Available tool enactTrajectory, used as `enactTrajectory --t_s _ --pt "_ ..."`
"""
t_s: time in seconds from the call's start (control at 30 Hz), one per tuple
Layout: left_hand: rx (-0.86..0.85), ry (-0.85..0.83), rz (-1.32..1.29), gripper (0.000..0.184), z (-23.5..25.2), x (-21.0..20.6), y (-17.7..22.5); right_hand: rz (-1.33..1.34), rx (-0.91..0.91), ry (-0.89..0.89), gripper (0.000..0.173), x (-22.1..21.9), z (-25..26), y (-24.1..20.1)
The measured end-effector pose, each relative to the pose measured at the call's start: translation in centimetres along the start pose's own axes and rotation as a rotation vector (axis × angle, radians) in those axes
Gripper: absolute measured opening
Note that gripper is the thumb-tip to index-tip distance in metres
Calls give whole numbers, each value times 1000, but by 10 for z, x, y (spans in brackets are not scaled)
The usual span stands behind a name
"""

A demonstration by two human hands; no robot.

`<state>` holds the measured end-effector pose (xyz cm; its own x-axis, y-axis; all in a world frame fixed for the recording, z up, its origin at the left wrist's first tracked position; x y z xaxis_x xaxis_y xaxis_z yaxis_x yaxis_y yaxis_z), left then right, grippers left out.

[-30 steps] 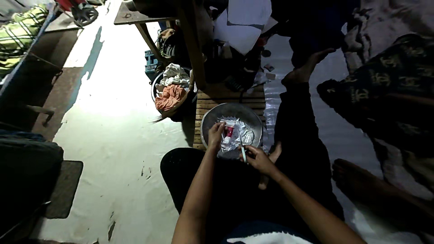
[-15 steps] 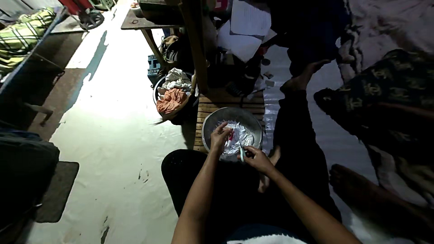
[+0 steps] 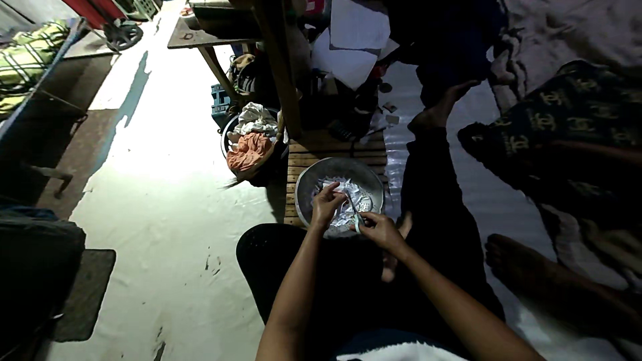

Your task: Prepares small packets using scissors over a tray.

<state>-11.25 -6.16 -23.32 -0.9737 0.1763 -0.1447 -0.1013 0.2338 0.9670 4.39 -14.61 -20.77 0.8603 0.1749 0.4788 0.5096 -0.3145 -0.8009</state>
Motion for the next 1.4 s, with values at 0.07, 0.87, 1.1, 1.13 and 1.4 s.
enactTrajectory --t_s 0.07,0.87,1.1,1.13,1.4 --pt "-9 13 -9 45 0 1 1 -4 -42 9 37 1 -1 -2" --pt "21 -36 -12 41 -2 1 4 -39 -25 46 35 6 5 3" --pt "35 -21 -65 37 -4 -2 6 -8 -27 54 33 8 6 -2" --pt "34 -17 -69 37 -3 -1 5 -4 -22 49 33 7 6 -1" --pt "58 -22 -107 36 -1 -3 2 20 -20 33 37 5 6 1"
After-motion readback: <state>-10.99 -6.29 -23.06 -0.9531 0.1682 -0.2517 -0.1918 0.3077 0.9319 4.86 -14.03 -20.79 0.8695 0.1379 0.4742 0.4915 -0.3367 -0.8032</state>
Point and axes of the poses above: each hand's wrist, its own z-axis towards the middle knuckle, its own x-axis out of the back of the hand, y = z × x, the point moved 3 cm from there along z, towards the middle knuckle, and after that the axes turned 5 degrees about -x, right-handed, at the moved point
